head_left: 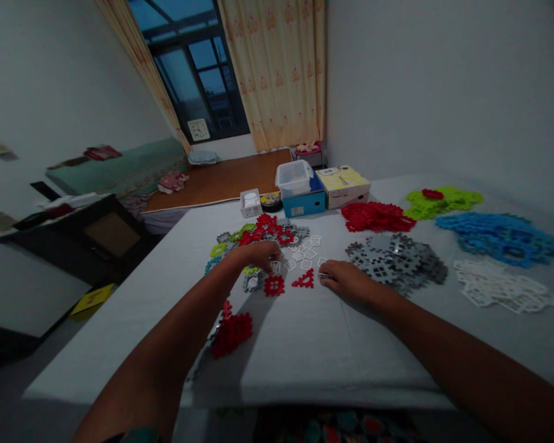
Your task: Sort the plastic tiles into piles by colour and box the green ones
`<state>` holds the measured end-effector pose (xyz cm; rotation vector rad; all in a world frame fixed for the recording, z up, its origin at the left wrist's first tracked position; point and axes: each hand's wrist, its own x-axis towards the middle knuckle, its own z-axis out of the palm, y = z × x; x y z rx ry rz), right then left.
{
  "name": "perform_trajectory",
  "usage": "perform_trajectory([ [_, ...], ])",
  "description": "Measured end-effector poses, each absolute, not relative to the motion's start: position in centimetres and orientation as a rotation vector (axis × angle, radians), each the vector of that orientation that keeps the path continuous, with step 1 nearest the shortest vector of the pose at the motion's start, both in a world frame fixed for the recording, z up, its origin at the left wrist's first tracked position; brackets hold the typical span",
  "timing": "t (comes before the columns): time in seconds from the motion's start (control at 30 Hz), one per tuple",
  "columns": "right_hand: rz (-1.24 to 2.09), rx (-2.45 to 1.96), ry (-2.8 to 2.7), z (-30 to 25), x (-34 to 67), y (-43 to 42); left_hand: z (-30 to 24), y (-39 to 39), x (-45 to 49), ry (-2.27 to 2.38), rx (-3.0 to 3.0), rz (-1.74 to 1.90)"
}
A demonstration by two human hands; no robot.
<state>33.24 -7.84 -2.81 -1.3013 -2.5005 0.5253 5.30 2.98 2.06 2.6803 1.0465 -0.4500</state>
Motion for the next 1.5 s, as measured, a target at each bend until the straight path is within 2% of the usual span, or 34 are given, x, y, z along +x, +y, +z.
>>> perform_trajectory([
  [0.33, 0.52, -1.285, -2.414, -2.6, 34.1, -7.6, 5.8, -1.6, 2.1, 1.155, 2.421, -0.2],
  [0.5, 0.284, -1.438, -2.345, -1.1, 35.9, -7.0, 6.7, -5.2, -3.2, 1.161, 2.16, -0.511],
  [0.6, 0.158, -1.517, -2.262, 0.5, 37.9, -7.1, 7.0, -5.8, -4.4, 1.384, 2.183, -0.608],
  [0.7, 0.047, -1.562, -2.186, 1.7, 41.7, -7.7, 7.2, -5.0, -3.0, 1.523, 2.364, -0.465],
  [0.83, -0.065, -1.801, -2.018, 2.1, 49.8, -9.5, 6.0, -3.1, 1.0, 1.341, 2.561, -0.262],
  [0.97, -0.064, -2.169, -1.748, 1.1, 57.4, -12.9, 3.4, -0.8, 3.3, 1.259, 2.671, -0.285],
  [1.1, 0.021, -2.216, -1.733, -0.9, 60.9, -14.7, 1.9, 0.6, 4.3, 1.261, 2.739, -0.336],
  [1.23, -0.216, -2.177, -1.747, -0.9, 58.9, -13.4, 1.4, 0.0, 5.8, 1.304, 2.759, -0.204],
  [1.3, -0.277, -2.016, -1.836, 0.3, 55.2, -12.2, 1.1, -0.2, 6.5, 1.26, 2.721, -0.093],
  [1.5, 0.049, -1.388, -2.399, 2.7, 39.1, -8.9, 1.8, -0.1, 5.4, 1.332, 2.659, 0.11],
])
